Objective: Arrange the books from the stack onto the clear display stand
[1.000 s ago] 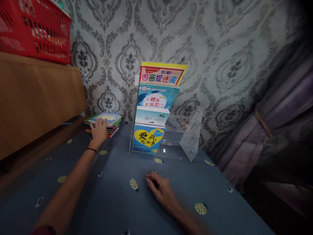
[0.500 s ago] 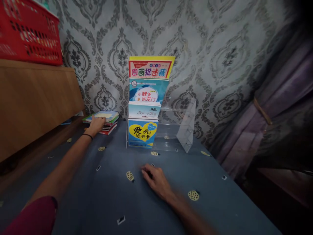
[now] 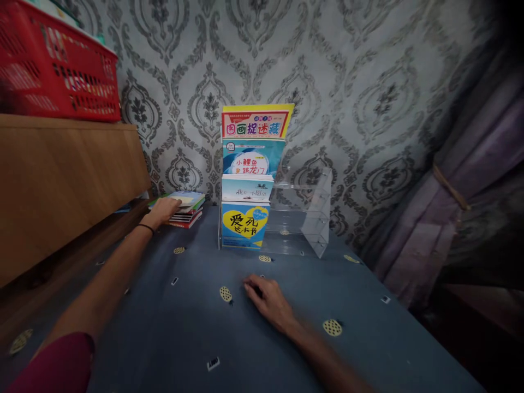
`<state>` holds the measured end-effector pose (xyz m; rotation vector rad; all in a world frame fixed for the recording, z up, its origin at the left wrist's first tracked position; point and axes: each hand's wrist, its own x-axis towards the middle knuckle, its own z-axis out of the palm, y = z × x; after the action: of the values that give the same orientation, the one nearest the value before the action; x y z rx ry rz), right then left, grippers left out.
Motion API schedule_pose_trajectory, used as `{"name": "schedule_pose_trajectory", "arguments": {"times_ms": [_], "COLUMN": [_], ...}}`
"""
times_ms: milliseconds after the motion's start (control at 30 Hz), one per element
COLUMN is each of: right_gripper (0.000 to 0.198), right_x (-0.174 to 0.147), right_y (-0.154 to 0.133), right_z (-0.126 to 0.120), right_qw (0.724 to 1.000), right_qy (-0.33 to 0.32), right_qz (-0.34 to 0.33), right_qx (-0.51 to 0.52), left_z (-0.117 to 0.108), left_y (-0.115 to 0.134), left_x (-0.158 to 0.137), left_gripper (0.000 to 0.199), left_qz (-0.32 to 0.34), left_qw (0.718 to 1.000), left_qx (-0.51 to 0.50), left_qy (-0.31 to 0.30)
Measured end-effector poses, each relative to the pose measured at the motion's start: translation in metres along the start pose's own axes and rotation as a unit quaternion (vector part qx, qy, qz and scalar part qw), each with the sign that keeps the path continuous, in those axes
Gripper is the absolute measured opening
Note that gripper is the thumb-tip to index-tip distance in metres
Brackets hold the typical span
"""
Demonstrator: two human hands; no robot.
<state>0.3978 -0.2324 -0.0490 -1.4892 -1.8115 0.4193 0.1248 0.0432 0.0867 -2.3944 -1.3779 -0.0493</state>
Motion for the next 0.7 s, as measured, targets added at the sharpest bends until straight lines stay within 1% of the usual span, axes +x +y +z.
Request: {"name": "schedule_pose_trajectory", "arguments": {"times_ms": [133, 267, 433, 600, 700], "right_gripper": [0.025, 0.025, 0.026, 0.030, 0.032], "right_x": [0.001, 0.002, 0.002, 0.004, 0.004], "right_y": [-0.001, -0.003, -0.001, 0.006, 0.009], "right_z": [0.000, 0.000, 0.001, 0.005, 0.007], "right_qw": [1.000, 1.000, 0.999, 0.998, 0.999], "right_qy": [0.007, 0.006, 0.012, -0.010, -0.013], "right_qz": [-0.002, -0.007, -0.018, -0.014, -0.009], "right_qx": [-0.006, -0.019, -0.026, -0.053, -0.047], "left_z": [-0.008, -0.018, -0.028, -0.026, -0.017], "left_y": [0.001, 0.018, 0.054, 0.098, 0.130], "left_x": [-0.015, -0.039, -0.075, -0.107, -0.124], "left_gripper": [0.032, 0.040, 0.040, 0.060, 0.066], "left_qz": [-0.029, -0.044, -0.049, -0.051, -0.010], "left_qw": [1.000, 0.999, 0.998, 0.993, 0.983], "left_qx": [0.001, -0.004, -0.035, -0.106, -0.180], "left_qy": [0.003, 0.010, 0.006, -0.010, -0.030]}}
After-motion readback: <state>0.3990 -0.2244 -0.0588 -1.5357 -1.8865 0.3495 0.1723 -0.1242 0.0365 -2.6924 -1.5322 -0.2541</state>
